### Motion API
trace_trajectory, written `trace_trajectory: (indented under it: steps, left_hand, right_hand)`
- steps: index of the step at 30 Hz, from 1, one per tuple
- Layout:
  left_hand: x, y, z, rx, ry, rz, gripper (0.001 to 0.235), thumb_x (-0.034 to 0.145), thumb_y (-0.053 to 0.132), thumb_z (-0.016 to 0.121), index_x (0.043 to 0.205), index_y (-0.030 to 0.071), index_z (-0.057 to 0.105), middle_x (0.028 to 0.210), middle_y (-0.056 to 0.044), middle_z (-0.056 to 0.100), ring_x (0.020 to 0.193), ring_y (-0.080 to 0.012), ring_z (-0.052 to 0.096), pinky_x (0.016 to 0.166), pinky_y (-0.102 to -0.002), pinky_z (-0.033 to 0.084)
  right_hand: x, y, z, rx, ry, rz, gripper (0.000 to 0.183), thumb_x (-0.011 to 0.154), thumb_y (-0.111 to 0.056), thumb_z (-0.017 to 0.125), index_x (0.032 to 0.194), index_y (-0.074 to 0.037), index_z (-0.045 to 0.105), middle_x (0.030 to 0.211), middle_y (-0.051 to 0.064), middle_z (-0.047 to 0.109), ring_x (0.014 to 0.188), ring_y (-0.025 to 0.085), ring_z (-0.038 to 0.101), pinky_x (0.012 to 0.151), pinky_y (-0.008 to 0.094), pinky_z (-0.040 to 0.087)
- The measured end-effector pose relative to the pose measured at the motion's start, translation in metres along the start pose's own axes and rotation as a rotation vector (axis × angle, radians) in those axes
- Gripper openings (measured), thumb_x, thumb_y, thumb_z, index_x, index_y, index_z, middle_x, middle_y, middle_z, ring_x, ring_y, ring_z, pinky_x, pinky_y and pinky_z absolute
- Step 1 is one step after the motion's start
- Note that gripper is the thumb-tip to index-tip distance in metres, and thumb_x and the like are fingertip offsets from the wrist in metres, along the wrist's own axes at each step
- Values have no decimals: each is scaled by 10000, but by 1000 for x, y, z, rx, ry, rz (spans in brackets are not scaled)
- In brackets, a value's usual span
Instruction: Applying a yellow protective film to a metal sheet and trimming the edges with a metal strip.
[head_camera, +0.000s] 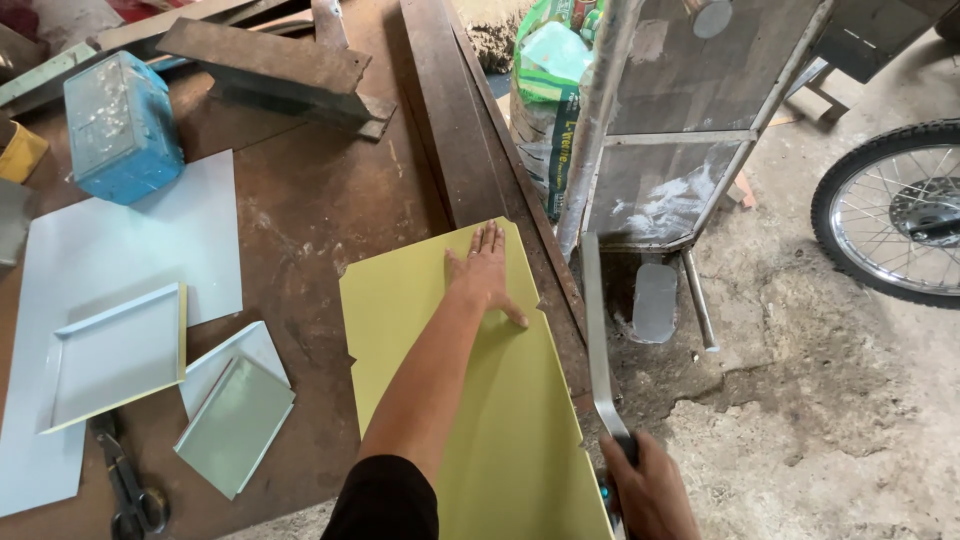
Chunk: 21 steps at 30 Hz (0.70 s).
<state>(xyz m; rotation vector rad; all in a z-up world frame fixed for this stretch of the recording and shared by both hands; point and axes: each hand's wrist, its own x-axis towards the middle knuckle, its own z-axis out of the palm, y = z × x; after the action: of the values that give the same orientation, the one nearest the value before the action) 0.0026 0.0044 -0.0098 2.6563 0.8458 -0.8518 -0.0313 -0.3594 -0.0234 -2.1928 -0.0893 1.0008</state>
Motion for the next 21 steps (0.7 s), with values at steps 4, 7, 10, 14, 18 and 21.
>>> trace_trajectory:
  steps: [4,7,10,14,18,21]
  left_hand:
    - [-3,-2,-3,-23,1,11,1797,321,666,988,1636,106,-102,1737,-21,-123,1600,-245,-27,1219,-698,145]
    - [0,-4,2,-39,19,33,1786,336,651,993,1638,91,-95,1741,-30,-124,1602,-247,-30,1212,-706,148]
    - [10,-2,9,-6,-20,0,1792,337,648,999,1630,120,-123,1727,-19,-151,1590,-245,-58,1216,-693,123]
    - [-1,1,-10,-42,27,-7,1742,389,668,973,1638,93,-96,1738,-29,-126,1599,-250,-36,1208,-715,150]
    - [-10,-2,-9,-11,-18,14,1756,380,653,990,1636,95,-102,1736,-30,-127,1598,-247,-43,1223,-683,144]
    - [-7,0,-1,-15,-2,22,1768,364,645,993,1639,89,-97,1739,-29,-117,1601,-244,-31,1220,-687,156]
  right_hand:
    - [-22,-103,1,241,-44,-124,400,939,-382,613,811,-3,599,551,97,616,399,197,579,394,383,471]
    - [-14,-129,23,329,-42,-184,437,986,-396,560,811,4,564,541,78,561,396,181,553,386,369,446]
    - [27,-111,53,291,-199,-69,410,998,-392,535,835,-16,524,553,74,555,388,208,542,387,380,445]
    - [37,-117,33,429,-294,19,422,1014,-366,575,811,3,544,583,61,534,411,183,518,405,362,451]
    - [2,-135,28,400,-105,-63,412,1004,-363,526,783,-15,536,548,99,539,398,210,518,401,376,439]
    - [10,-112,43,427,-179,-30,394,1011,-369,509,792,-42,518,557,79,530,406,205,509,406,374,446]
